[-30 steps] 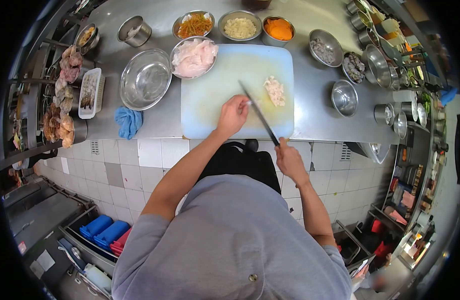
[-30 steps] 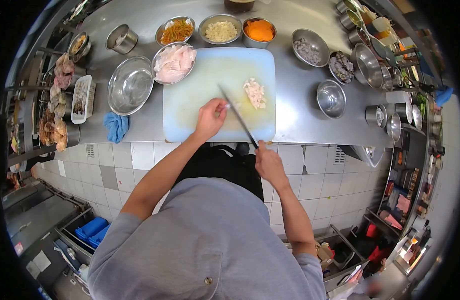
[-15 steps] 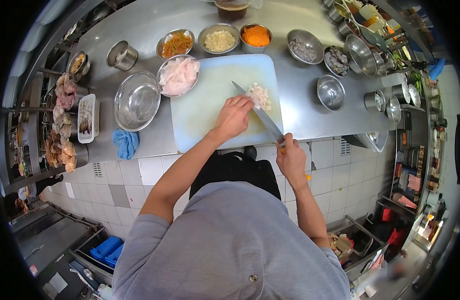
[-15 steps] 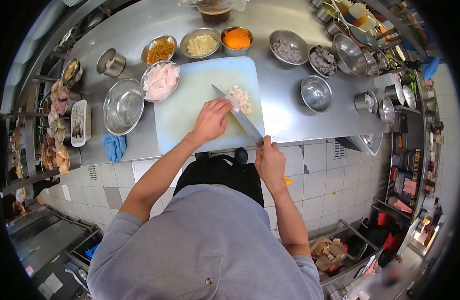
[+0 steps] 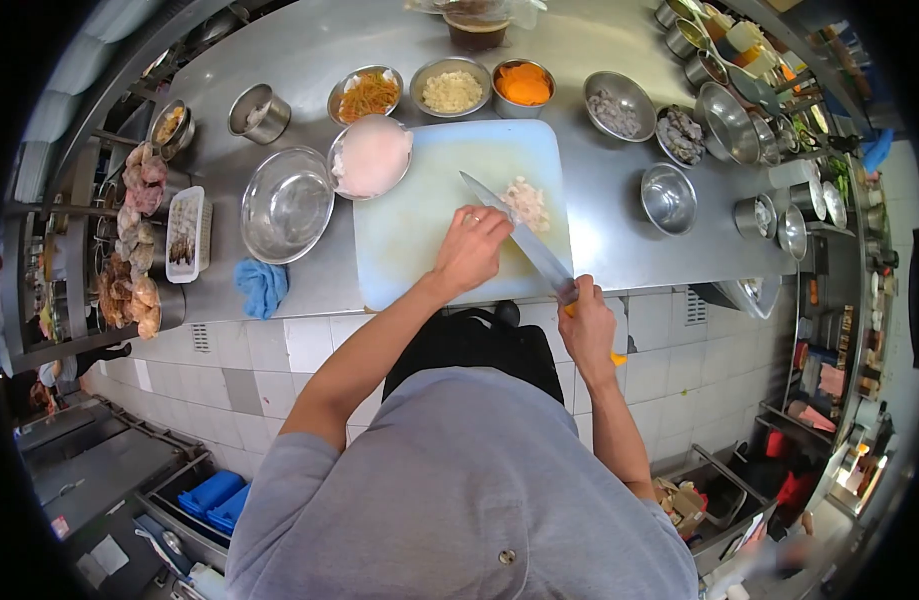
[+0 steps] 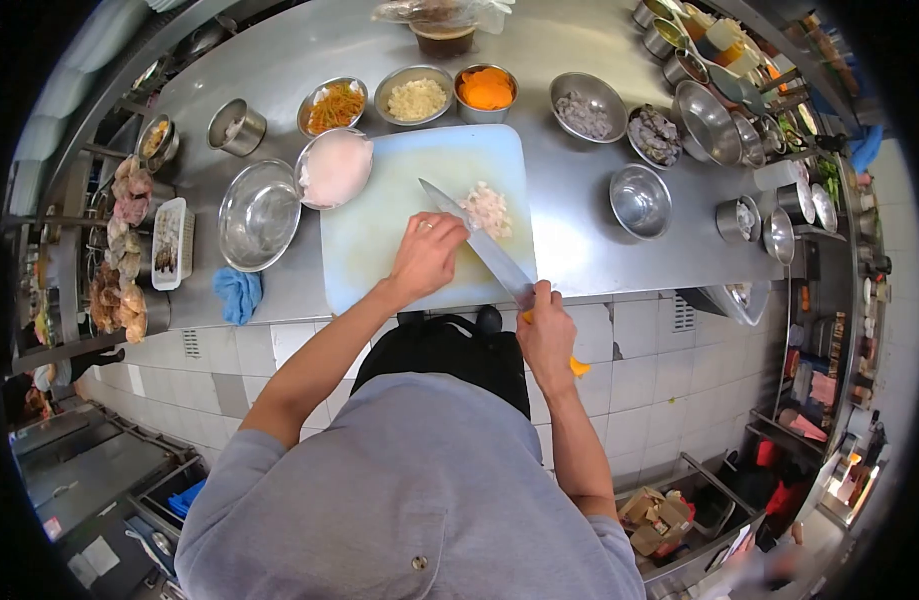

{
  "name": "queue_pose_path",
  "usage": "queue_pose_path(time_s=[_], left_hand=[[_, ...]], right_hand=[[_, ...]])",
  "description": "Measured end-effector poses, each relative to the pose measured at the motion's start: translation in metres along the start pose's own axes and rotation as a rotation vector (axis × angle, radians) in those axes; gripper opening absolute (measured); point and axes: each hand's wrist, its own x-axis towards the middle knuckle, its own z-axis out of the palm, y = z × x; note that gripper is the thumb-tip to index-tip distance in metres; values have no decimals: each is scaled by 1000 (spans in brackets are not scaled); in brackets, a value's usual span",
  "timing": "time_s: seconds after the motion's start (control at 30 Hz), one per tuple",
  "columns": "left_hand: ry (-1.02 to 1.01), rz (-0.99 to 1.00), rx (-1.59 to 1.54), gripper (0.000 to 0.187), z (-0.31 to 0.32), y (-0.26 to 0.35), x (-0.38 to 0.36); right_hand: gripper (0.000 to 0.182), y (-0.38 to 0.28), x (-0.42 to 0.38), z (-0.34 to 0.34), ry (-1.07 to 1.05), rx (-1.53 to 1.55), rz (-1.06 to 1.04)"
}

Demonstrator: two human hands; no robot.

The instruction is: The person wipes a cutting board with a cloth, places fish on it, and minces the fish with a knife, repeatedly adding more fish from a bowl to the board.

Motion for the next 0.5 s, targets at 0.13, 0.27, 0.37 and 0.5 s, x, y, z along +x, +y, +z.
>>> queue_pose_path(time_s=[0.13,0.27,0.37,0.5], left_hand=[[54,37,164,59,3,14,6],[199,-10,98,56,-15,-1,1],[313,-219,34,54,-49,-40,-10],[440,-522,91,43,-105,-117,-34]], right_hand=[[42,-4,0,1,-21,-9,-6],[38,-6,-2,2,-15,34,1],[32,-6,-8,0,-17,149,6],[29,-5,-21,1,-105,247,43]])
